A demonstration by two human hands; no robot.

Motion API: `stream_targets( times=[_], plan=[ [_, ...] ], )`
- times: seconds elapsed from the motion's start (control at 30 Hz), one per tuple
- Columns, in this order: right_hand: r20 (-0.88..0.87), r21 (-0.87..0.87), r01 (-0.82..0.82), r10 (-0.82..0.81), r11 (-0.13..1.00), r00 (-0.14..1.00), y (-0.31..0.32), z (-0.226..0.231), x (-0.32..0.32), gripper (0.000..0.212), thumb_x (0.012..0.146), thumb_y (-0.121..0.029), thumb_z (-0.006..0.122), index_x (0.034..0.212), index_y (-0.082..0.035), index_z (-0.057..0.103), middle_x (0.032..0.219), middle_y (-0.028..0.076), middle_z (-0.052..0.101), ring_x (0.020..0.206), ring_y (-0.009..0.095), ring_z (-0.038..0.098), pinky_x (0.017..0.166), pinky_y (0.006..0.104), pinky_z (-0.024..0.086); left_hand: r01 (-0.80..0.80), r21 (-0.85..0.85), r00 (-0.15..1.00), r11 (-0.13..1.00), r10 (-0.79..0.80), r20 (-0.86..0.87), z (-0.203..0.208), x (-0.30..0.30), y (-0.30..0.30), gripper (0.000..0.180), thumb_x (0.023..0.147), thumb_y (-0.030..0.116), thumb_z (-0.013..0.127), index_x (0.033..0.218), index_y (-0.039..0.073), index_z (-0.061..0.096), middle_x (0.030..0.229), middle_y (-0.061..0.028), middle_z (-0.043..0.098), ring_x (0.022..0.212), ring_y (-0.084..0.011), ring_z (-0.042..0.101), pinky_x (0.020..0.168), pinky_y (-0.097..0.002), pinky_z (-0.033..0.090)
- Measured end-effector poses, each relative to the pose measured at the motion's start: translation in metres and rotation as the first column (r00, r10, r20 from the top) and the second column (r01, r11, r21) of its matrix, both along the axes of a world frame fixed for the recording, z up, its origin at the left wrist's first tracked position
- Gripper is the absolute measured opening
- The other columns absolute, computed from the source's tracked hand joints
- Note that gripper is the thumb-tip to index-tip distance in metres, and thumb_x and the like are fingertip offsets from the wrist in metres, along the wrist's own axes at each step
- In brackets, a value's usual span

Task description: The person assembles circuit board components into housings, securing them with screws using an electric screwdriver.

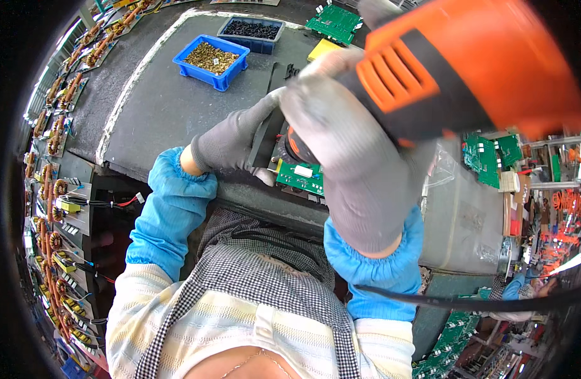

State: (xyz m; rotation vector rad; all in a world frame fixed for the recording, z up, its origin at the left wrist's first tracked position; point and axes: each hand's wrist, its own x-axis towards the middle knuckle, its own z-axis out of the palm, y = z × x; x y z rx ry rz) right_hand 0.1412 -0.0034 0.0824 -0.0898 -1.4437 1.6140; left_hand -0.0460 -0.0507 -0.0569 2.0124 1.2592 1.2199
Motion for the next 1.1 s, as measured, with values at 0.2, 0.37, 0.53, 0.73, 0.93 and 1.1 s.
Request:
stream_targets(
  times=[0.2,0.37,0.53,0.73,0.93,1.1],
  plan=[
    [0.131,0.287,0.150,-0.194,0.946,0.972,0.014,-0.004,-0.010,0.023,0.094,-0.020,0.062,0.101,0.002,0.057,0.089,0.009,0.056,0.080,0.020,0.061,0.081,0.0415,0.055,-0.010,-0.077,0.999,0.997,0.013,0.048,-0.004,-0.003,-0.002,0.143,0.050,0.049,0.098,0.157,0.005,0.015,0.134,-0.0216,0.061,0.126,-0.0369,0.059,0.105,-0.0429,0.049],
    [0.147,0.168,0.070,-0.095,0.983,0.985,0.012,-0.002,-0.015,0.021,0.092,-0.016,0.063,0.102,0.002,0.059,0.088,0.010,0.060,0.078,0.020,0.062,0.078,0.0405,0.056,-0.021,-0.051,1.000,0.998,0.022,0.017,-0.003,-0.003,-0.004,0.146,0.049,0.051,0.098,0.156,0.002,0.013,0.136,-0.0236,0.060,0.127,-0.0382,0.058,0.105,-0.0430,0.048],
    [0.304,0.244,-0.068,-0.010,0.967,0.953,0.011,0.007,-0.019,0.017,0.093,-0.013,0.061,0.104,0.000,0.060,0.087,0.010,0.061,0.077,0.018,0.062,0.076,0.0381,0.055,-0.054,-0.094,0.998,0.994,0.049,-0.047,0.003,-0.004,-0.006,0.146,0.050,0.051,0.098,0.156,0.000,0.012,0.139,-0.0252,0.057,0.129,-0.0387,0.056,0.106,-0.0425,0.048],
    [0.261,0.188,-0.110,0.058,0.976,0.964,0.015,0.008,-0.020,0.016,0.096,-0.016,0.058,0.101,-0.001,0.060,0.090,0.008,0.059,0.079,0.017,0.061,0.077,0.0369,0.053,0.042,-0.012,0.997,0.999,-0.041,0.070,-0.011,0.001,-0.004,0.145,0.053,0.047,0.097,0.157,0.001,0.007,0.141,-0.0272,0.054,0.130,-0.0417,0.054,0.107,-0.0433,0.046],
    [0.224,0.575,-0.475,0.431,0.666,0.874,0.070,0.074,0.093,0.090,0.075,-0.070,0.077,0.124,0.000,0.048,0.104,0.008,0.055,0.098,0.024,0.056,0.089,0.0439,0.047,-0.040,0.002,0.999,0.999,0.040,0.018,-0.017,-0.002,-0.007,0.149,0.053,0.052,0.096,0.158,0.002,0.002,0.147,-0.0295,0.047,0.137,-0.0394,0.048,0.113,-0.0433,0.040],
    [-0.179,0.941,0.290,-0.468,0.174,0.865,0.026,0.098,0.236,0.088,0.087,-0.062,0.068,0.143,0.000,0.040,0.129,0.012,0.057,0.123,0.036,0.053,0.112,0.0562,0.037,-0.080,0.000,0.978,0.997,0.078,0.196,-0.025,-0.024,-0.041,0.145,0.056,0.051,0.094,0.160,0.004,0.005,0.154,-0.0265,0.040,0.146,-0.0372,0.036,0.118,-0.0443,0.032]
  ],
)
